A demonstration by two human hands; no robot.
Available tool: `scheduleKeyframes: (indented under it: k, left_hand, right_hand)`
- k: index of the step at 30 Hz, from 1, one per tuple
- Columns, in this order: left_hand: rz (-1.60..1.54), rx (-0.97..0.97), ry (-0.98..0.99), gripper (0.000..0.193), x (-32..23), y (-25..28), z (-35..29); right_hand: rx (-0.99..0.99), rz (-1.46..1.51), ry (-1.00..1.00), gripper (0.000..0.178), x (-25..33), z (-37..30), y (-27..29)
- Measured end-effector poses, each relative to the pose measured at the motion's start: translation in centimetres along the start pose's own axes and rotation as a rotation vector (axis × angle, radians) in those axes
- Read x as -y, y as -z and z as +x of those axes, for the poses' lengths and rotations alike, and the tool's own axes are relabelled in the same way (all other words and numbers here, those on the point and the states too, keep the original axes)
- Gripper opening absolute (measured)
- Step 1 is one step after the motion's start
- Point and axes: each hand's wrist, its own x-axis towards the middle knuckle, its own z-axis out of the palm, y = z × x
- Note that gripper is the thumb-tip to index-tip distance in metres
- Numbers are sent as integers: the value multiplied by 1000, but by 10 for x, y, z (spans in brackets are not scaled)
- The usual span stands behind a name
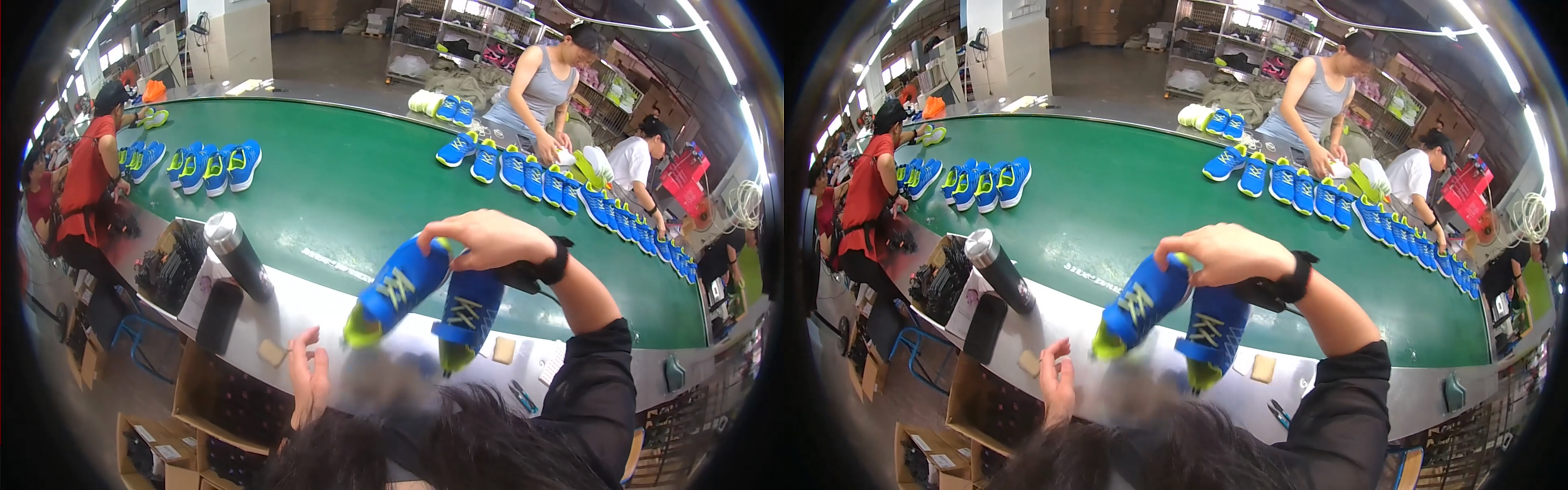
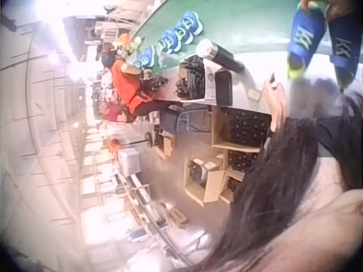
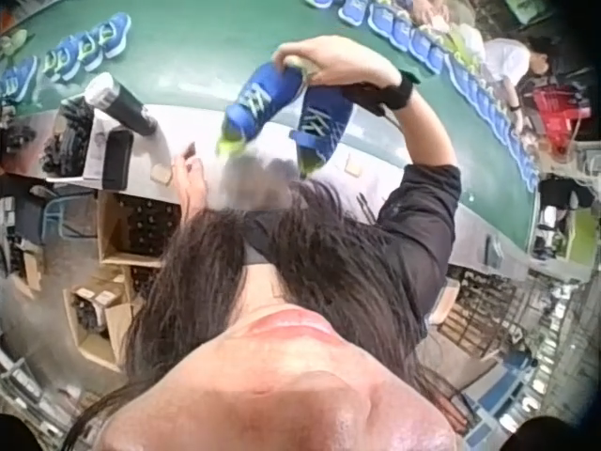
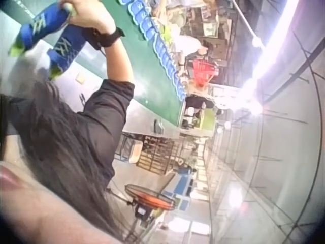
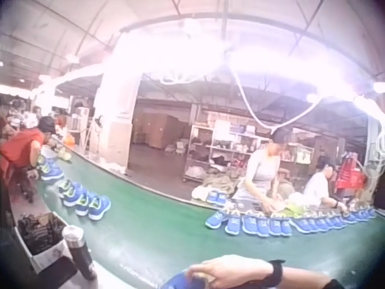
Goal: Inspecting sneakers, inserting insoles, and organizing them on a conveyor belt in a factory.
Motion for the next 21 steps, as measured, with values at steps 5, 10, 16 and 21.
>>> scheduleKeyframes:
  k: [5,10,16,21]
  left_hand:
    - [-75,328,-59,43,-24,-16,-22]
    - [57,442,-15,48,-6,-16,-42]
    - [-12,617,232,61,14,-28,-49]
    - [221,590,-30,86,26,-48,-38]
  right_hand:
    - [196,580,-54,51,-25,10,-83]
    - [-374,610,-160,50,-48,-51,-171]
    - [-454,777,-458,87,4,-109,-282]
    - [-676,737,-560,77,39,-100,-315]
